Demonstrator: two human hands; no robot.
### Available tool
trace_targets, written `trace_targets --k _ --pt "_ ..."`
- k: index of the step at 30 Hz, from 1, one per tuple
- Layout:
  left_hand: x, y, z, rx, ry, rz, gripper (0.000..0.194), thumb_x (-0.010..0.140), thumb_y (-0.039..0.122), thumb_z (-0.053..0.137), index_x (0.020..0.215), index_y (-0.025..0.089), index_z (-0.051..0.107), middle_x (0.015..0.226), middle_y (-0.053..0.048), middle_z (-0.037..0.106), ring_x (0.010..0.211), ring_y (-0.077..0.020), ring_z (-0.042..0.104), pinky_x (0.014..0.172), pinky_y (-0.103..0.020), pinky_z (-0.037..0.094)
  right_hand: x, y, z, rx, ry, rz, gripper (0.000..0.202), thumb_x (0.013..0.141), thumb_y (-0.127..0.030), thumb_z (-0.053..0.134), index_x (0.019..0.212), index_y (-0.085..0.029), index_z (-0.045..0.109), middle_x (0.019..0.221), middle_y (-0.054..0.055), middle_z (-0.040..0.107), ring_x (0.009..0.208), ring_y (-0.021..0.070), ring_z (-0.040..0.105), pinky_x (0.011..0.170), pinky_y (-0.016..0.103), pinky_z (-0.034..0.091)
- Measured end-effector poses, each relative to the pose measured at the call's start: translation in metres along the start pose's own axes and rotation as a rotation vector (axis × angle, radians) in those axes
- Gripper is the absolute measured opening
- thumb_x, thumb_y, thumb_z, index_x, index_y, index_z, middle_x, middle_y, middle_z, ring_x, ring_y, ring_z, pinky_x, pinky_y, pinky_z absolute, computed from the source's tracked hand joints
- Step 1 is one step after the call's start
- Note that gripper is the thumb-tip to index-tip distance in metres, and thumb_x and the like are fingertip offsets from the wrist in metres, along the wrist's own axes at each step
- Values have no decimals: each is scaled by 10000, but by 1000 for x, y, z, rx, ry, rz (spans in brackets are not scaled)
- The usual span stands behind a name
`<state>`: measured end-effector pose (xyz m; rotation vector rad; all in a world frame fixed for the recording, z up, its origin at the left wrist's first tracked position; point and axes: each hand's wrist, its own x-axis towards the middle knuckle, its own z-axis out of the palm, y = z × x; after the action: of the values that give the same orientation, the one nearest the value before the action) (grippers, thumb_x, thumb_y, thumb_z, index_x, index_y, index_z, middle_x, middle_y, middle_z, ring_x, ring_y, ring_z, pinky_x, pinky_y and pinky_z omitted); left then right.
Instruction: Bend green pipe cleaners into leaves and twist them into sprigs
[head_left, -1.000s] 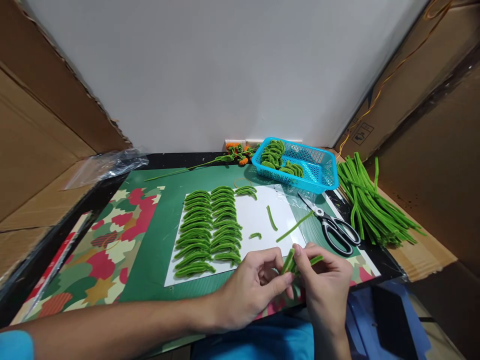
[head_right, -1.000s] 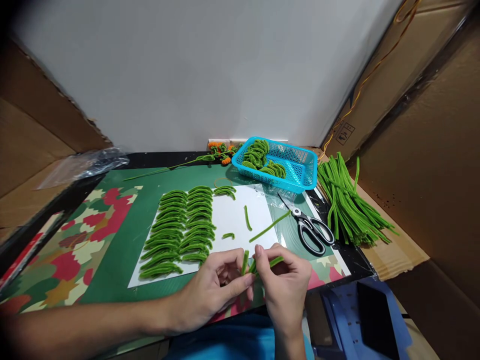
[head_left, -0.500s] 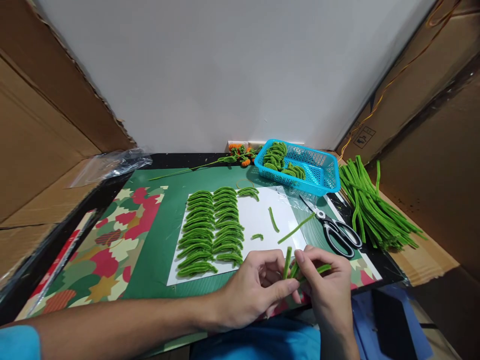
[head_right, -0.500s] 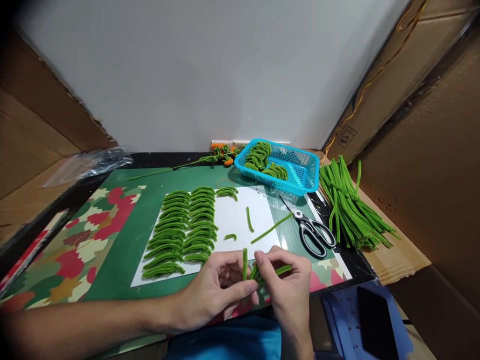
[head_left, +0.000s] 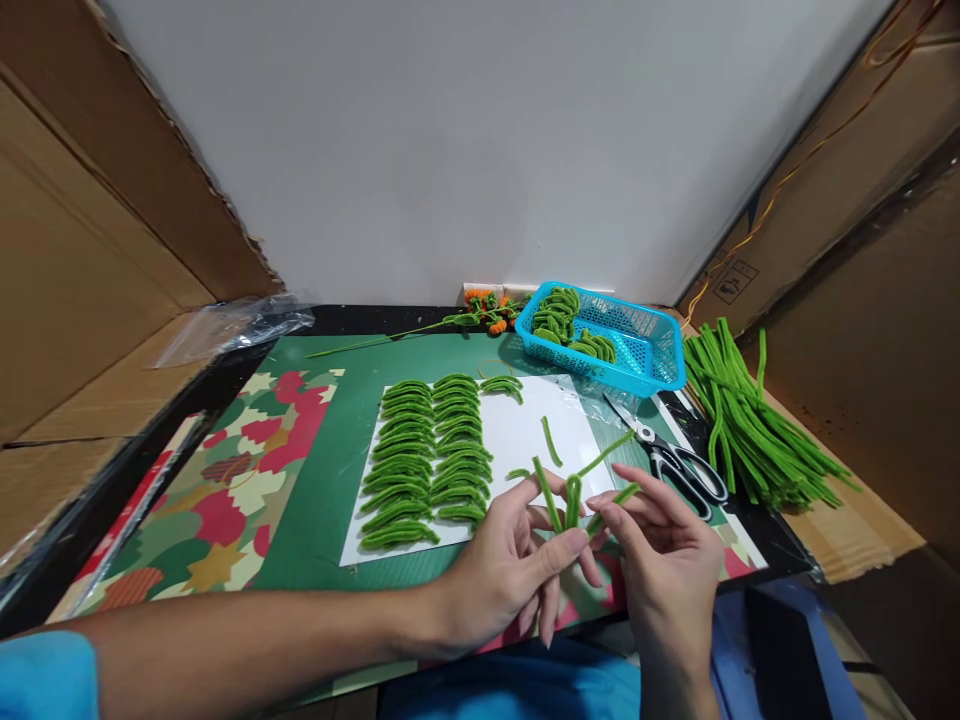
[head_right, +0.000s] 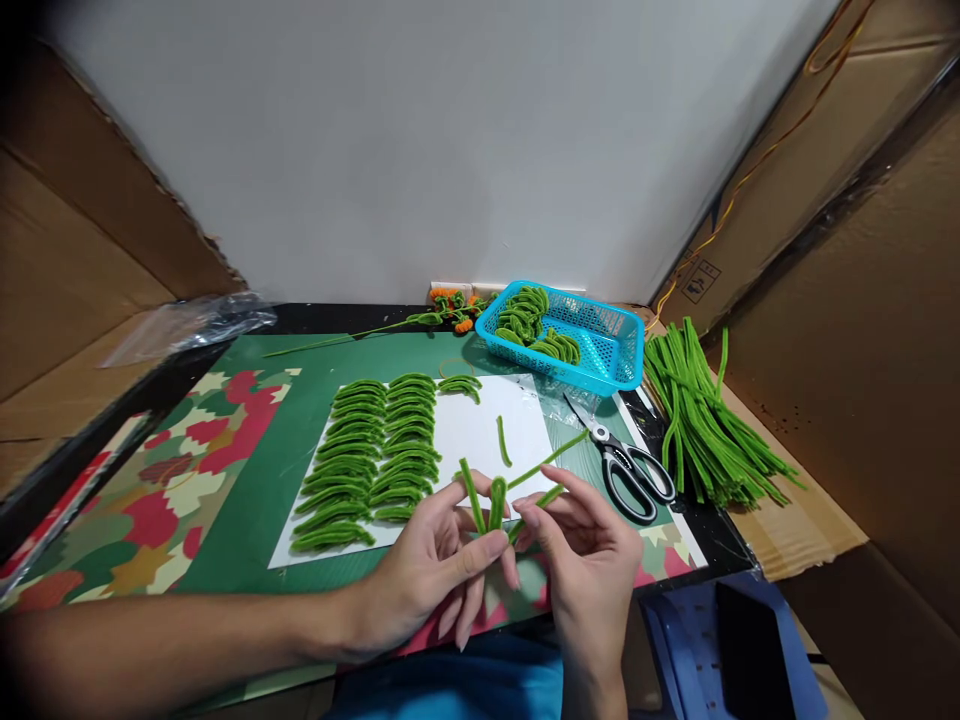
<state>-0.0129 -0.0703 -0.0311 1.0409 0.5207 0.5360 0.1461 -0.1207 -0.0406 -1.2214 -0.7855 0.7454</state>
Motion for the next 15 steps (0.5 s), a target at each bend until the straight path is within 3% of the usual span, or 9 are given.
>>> trace_targets --k 5,10,15 --pt "0 0 -1 6 -1 -16 411 1016 556 611 1169 209 452 849 -40 757 365 -62 587 315 -100 384 -2 0 3 60 99 18 387 760 -298 936 1012 -187 665 701 31 787 484 147 671 485 225 572" --pt "2 -1 -2 19 3 -27 460 1001 607 602 1196 230 425 803 -19 758 342 -68 565 309 -107 385 -3 1 2 36 66 -21 305 795 -299 909 937 -178 667 761 77 807 486 157 677 437 222 554" --pt "0 -1 -2 48 -41 -39 436 1027 622 534 1185 253 364 784 -22 766 316 -74 535 289 -107 340 -3 3 1 53 20 7 293 807 -302 897 979 -175 698 743 52 788 446 137 639 419 222 539"
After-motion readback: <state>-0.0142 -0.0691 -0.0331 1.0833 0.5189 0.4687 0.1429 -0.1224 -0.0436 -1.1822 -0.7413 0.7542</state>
